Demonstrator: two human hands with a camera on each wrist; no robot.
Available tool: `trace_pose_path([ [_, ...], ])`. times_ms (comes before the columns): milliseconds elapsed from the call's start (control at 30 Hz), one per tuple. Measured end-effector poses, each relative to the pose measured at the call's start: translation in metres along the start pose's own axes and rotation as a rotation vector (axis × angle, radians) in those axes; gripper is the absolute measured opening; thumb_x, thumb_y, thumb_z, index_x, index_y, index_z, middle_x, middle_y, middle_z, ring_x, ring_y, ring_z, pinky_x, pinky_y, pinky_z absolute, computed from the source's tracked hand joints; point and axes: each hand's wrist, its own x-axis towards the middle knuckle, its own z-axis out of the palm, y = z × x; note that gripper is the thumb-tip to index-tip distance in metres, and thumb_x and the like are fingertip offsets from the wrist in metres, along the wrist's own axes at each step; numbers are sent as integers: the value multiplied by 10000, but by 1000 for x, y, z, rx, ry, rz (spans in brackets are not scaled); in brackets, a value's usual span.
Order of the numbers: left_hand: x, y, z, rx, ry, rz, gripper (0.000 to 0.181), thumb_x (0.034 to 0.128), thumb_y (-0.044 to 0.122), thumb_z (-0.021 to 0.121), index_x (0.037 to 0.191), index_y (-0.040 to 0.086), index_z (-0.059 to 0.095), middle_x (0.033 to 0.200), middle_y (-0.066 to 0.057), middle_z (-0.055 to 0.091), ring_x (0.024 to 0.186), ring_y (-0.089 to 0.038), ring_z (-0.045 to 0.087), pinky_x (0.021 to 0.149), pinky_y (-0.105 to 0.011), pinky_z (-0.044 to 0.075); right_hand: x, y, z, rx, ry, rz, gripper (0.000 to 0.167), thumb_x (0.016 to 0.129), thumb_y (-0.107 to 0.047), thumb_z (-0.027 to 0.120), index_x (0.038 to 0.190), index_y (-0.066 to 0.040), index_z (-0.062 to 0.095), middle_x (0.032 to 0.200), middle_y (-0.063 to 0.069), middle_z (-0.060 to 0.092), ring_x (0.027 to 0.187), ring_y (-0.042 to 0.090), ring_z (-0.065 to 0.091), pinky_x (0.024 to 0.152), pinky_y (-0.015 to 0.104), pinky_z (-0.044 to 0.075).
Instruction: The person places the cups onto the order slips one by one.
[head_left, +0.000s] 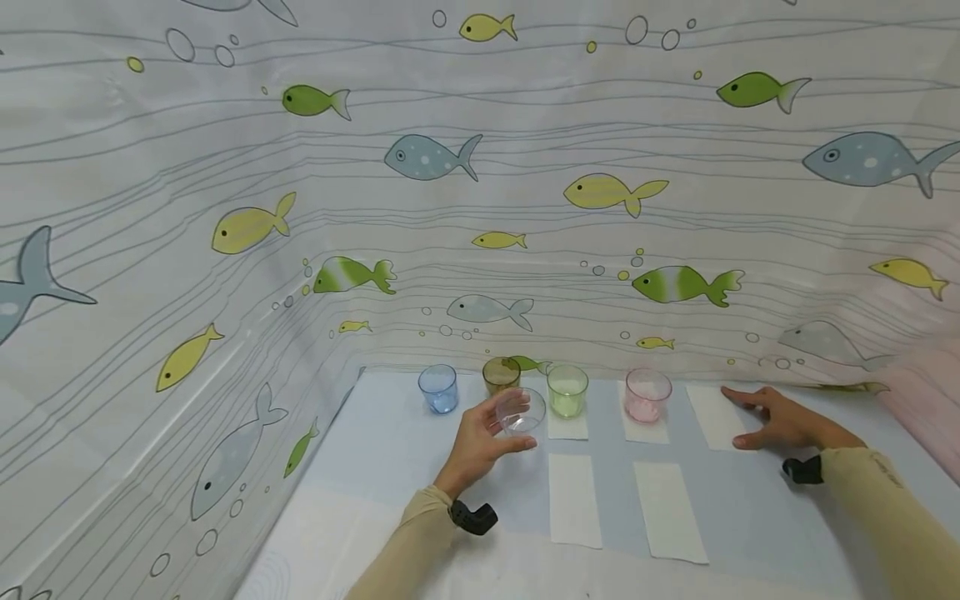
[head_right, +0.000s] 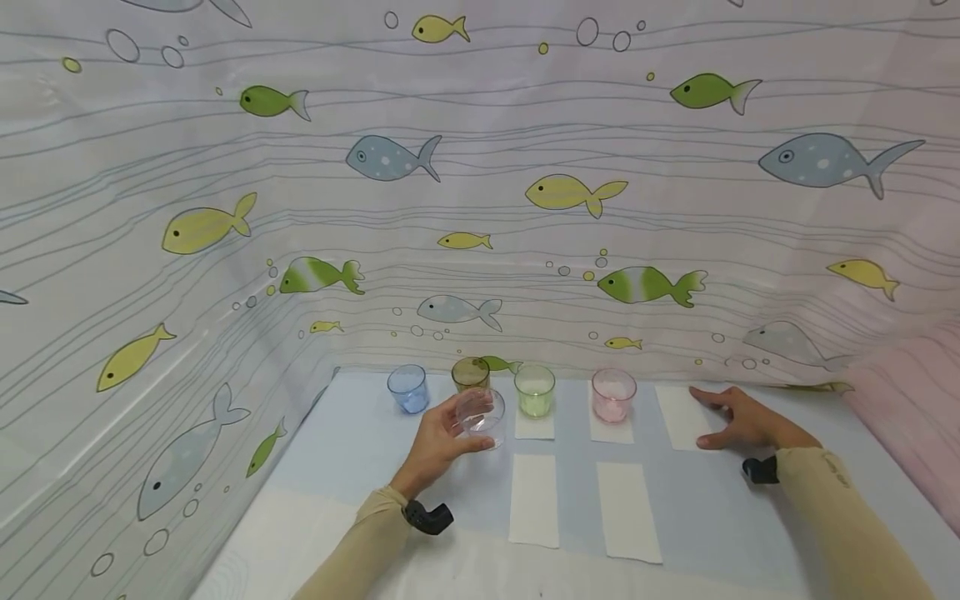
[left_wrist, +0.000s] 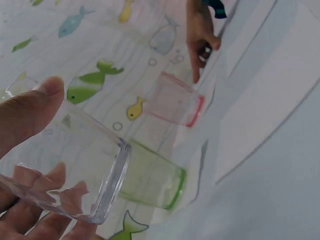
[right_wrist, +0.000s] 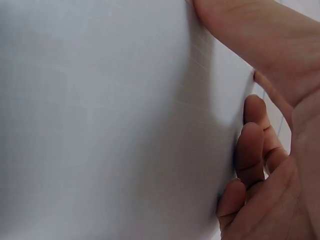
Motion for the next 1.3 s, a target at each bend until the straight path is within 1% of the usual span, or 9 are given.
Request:
trace_pose_path([
  [67,9,7,5,26,-15,8,753,826,81,914,1497,122,573,1459,-90,668,1393,-258,615,1185,-329,482,-1,1,1,-5,5,2,1046,825,-422,908,1595,28,361,1368,362,440,1157,461,533,935,589,514],
  [233,33,22,18,36,-61,62,744,832,63,905,1496,103,573,1454,-103,669,1392,-245,615,1189,-313,477,-2,1,1,-4,4,17,1046,825,-434,905,1603,10,365,1363,360,449,1139,443,539,921,582,515],
  [400,55,34,32,40,-113,71,732,848,67,893,1502,122,568,1467,-122,655,1391,-224,614,1189,-295,473,-2,3,1,-3,7,15,1031,837,-422,899,1606,6,363,1365,364,446,1153,461,539,927,606,514],
  [500,66,39,42,31,-143,87,728,850,60,889,1501,118,569,1474,-165,644,1378,-255,625,1183,-307,482,-2,4,2,3,8,12,1025,841,-422,896,1608,0,363,1371,360,443,1178,485,538,942,622,515],
  [600,76,45,51,24,-176,93,746,857,52,881,1522,105,548,1484,-160,639,1383,-277,624,1180,-296,483,-1,4,1,7,-5,27,1037,841,-440,893,1615,-8,356,1362,360,442,1172,486,539,932,629,517],
  [767,94,58,71,26,-211,91,762,855,54,883,1534,114,543,1481,-104,652,1388,-272,621,1168,-269,484,1,3,1,8,-10,42,1053,832,-465,895,1614,-10,359,1351,360,449,1159,470,540,928,627,518],
  [967,119,73,99,36,-239,120,763,841,53,896,1523,125,560,1457,-55,680,1347,-165,649,1136,-234,498,1,2,1,6,-10,46,1051,832,-465,896,1613,-12,359,1321,335,464,1148,455,535,932,624,512],
  [1133,134,79,119,0,-278,142,732,856,44,881,1513,143,573,1473,-99,665,1356,-181,646,1140,-251,502,2,1,1,7,-8,37,1055,828,-457,901,1608,8,366,1332,344,468,1147,446,537,938,627,515],
  [1300,146,78,138,-18,-296,132,736,856,54,884,1518,147,573,1457,-76,679,1350,-214,652,1142,-270,507,3,3,2,15,-15,68,1074,821,-475,905,1612,2,358,1328,339,469,1145,446,528,943,625,514],
])
